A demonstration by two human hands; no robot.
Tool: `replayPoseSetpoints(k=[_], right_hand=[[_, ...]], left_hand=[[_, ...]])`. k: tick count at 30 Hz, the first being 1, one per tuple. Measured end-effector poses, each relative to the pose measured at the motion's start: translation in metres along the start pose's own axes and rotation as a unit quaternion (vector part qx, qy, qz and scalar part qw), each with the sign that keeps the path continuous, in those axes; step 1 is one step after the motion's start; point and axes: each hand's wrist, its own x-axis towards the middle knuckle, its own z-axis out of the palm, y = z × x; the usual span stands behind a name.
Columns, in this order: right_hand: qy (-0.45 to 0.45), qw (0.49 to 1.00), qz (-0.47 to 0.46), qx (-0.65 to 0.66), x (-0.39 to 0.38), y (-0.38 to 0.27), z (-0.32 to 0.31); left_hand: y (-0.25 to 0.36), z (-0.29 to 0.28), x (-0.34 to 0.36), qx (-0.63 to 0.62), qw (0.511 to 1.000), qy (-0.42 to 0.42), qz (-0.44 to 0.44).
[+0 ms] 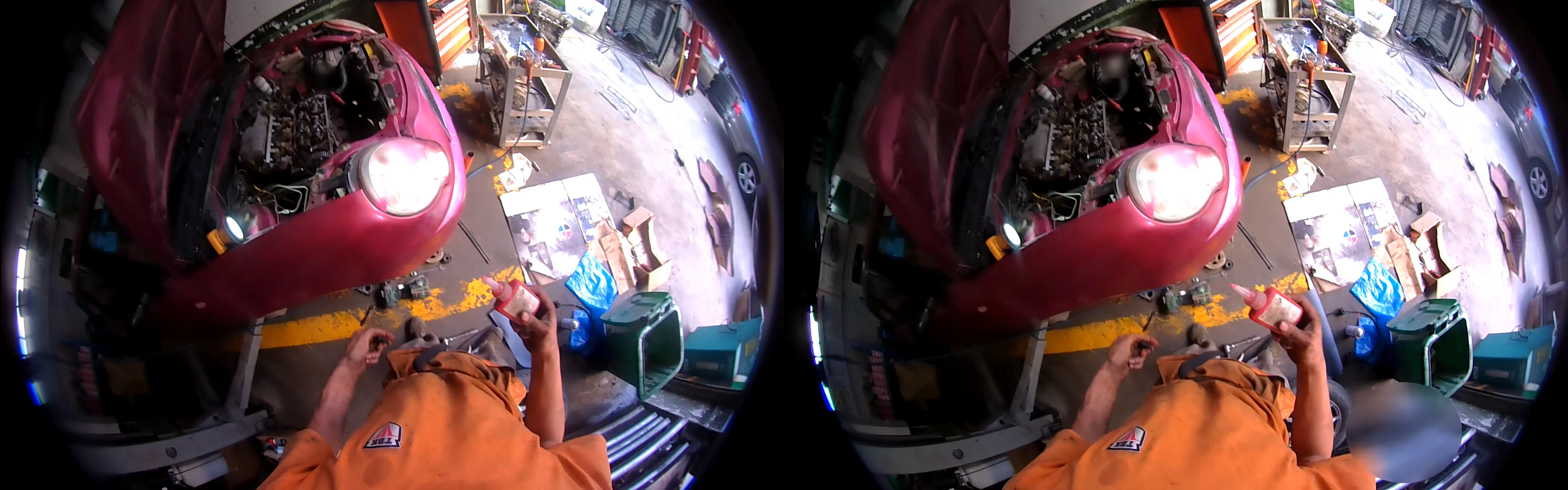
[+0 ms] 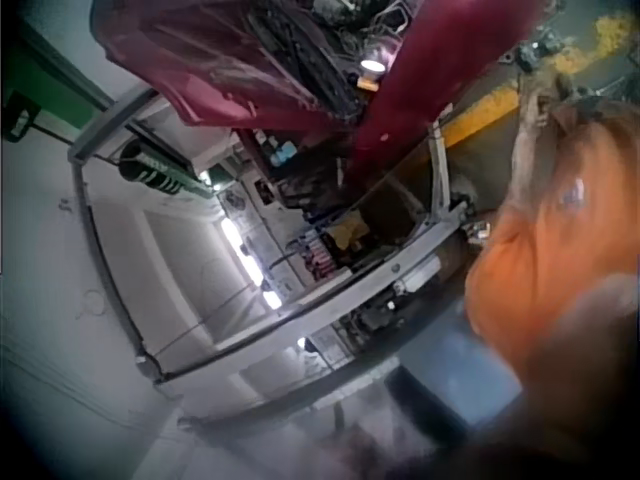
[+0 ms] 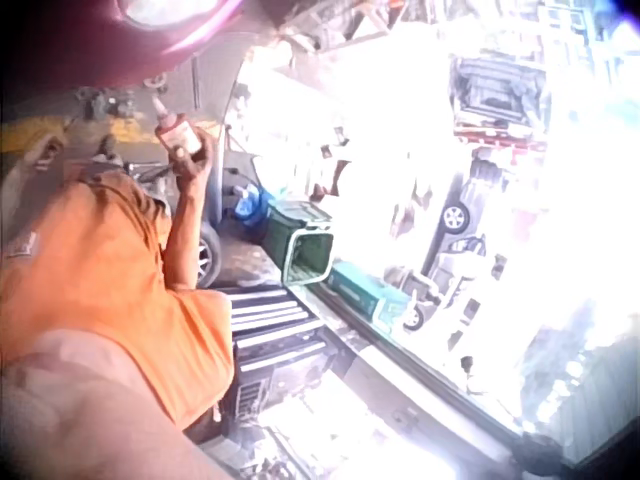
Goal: The person applies liquid from a bottle to a bolt, places components onto the engine block, and then uses a socket wrench to tighten bolts on the engine cylinder head assembly.
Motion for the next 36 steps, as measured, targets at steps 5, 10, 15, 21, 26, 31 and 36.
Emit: replayPoseSetpoints(k=[5,10,15,21,26,31,36], right_hand=[[0.006,0.998,-0.033,-0.054,0.005,-0.004,0.035],[0.026,0.978,-0.066,-0.194,-0.003,-0.044,0.071],[0.002,0.938,-0.144,-0.316,-0.007,-0.077,0.097],[-0.026,0.89,-0.182,-0.416,-0.012,-0.104,0.12],[-0.047,0.847,-0.203,-0.488,-0.013,-0.122,0.128],[-0.083,0.806,-0.242,-0.533,-0.008,-0.132,0.127],[-0.075,0.795,-0.242,-0.551,-0.007,-0.138,0.134]], left_hand=[[0.075,0.046,-0.011,0.011,0.981,-0.079,0.179],[0.119,0.073,-0.036,0.059,0.945,-0.074,0.314],[0.132,0.094,-0.035,0.089,0.908,-0.116,0.392],[0.133,0.114,-0.03,0.093,0.91,-0.179,0.362],[0.136,0.122,-0.032,0.123,0.903,-0.193,0.363],[0.137,0.128,-0.027,0.142,0.887,-0.208,0.386],[0.139,0.129,-0.026,0.136,0.896,-0.218,0.363]])
